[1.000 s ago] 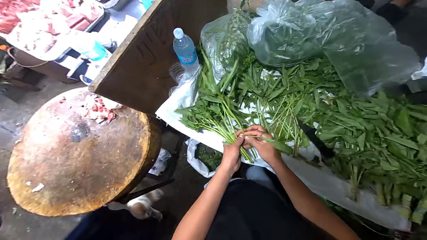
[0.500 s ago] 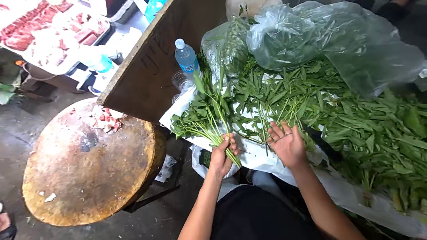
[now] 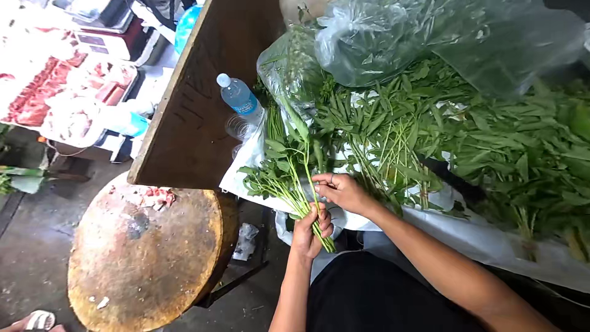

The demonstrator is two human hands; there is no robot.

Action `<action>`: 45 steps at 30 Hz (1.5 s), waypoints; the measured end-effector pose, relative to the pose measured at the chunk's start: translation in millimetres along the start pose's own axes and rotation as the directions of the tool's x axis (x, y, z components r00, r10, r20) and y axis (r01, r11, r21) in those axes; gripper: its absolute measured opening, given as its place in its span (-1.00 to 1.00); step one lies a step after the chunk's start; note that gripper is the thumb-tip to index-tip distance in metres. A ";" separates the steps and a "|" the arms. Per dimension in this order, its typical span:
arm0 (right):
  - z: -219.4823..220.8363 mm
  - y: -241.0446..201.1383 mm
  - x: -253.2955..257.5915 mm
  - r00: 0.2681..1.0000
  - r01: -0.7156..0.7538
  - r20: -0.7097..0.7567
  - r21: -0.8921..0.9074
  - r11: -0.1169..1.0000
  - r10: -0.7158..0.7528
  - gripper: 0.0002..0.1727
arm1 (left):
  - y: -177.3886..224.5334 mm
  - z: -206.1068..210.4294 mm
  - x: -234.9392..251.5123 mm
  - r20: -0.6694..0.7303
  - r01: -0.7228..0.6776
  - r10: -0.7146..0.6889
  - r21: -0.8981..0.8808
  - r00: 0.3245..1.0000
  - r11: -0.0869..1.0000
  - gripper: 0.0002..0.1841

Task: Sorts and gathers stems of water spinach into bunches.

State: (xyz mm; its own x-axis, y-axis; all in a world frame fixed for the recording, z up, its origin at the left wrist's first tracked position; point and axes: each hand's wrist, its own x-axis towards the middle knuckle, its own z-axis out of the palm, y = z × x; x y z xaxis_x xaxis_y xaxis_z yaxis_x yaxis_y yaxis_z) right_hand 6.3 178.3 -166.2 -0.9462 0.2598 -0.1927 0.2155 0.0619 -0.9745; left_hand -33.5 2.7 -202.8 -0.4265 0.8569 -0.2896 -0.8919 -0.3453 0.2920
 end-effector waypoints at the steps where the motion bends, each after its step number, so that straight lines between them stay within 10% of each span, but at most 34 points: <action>1: -1.5 1.0 0.5 1.000 0.003 0.018 0.003 1.000 -0.003 -0.61 | 1.1 -1.3 -0.5 0.004 -0.001 0.001 0.001 1.000 1.000 -0.80; 10: -6.5 8.9 -1.1 0.964 0.267 0.058 -0.284 0.921 -0.261 -0.74 | 2.3 -0.4 1.8 -0.034 -0.046 0.048 0.042 0.998 0.998 -0.81; 14: -86.7 -10.1 -27.9 0.966 -0.089 -0.259 -0.339 0.937 -0.002 -0.73 | 6.9 0.6 1.2 -0.041 -0.128 0.132 0.100 0.990 0.987 -0.76; 18: -183.7 29.8 -32.6 0.754 -0.555 -0.621 -0.428 0.713 0.214 -0.49 | 9.3 -0.9 4.8 -0.160 -0.154 0.169 0.102 0.973 0.983 -0.76; 23: -120.1 57.3 -19.5 0.864 -0.503 -0.288 -0.493 0.710 0.412 -0.53 | 4.3 -2.0 12.6 -0.269 -0.048 0.077 0.111 0.960 0.993 -0.72; 27: -78.1 82.3 -6.4 0.810 -0.584 -0.314 -0.500 0.639 0.495 -0.59 | 2.2 2.3 16.7 -0.226 -0.058 0.075 0.084 0.971 0.995 -0.71; 38: -121.2 58.0 -69.2 0.951 -0.180 -0.225 0.153 0.972 0.212 -0.77 | -2.0 -4.0 12.8 -0.152 -0.080 0.101 0.133 0.983 0.988 -0.66; 45: -142.2 76.1 -83.4 0.870 -0.461 0.295 0.198 0.865 0.396 -0.62 | -4.0 1.8 21.9 -0.184 -0.046 0.076 0.159 0.980 0.986 -0.66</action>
State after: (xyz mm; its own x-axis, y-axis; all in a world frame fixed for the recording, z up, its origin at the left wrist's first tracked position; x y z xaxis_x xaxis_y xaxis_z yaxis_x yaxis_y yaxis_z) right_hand 135.9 298.3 -208.0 -0.8086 -0.0338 -0.5874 0.5750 -0.2569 -0.7768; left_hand -39.0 23.5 -208.7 -0.5134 0.7429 -0.4295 -0.8357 -0.3193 0.4468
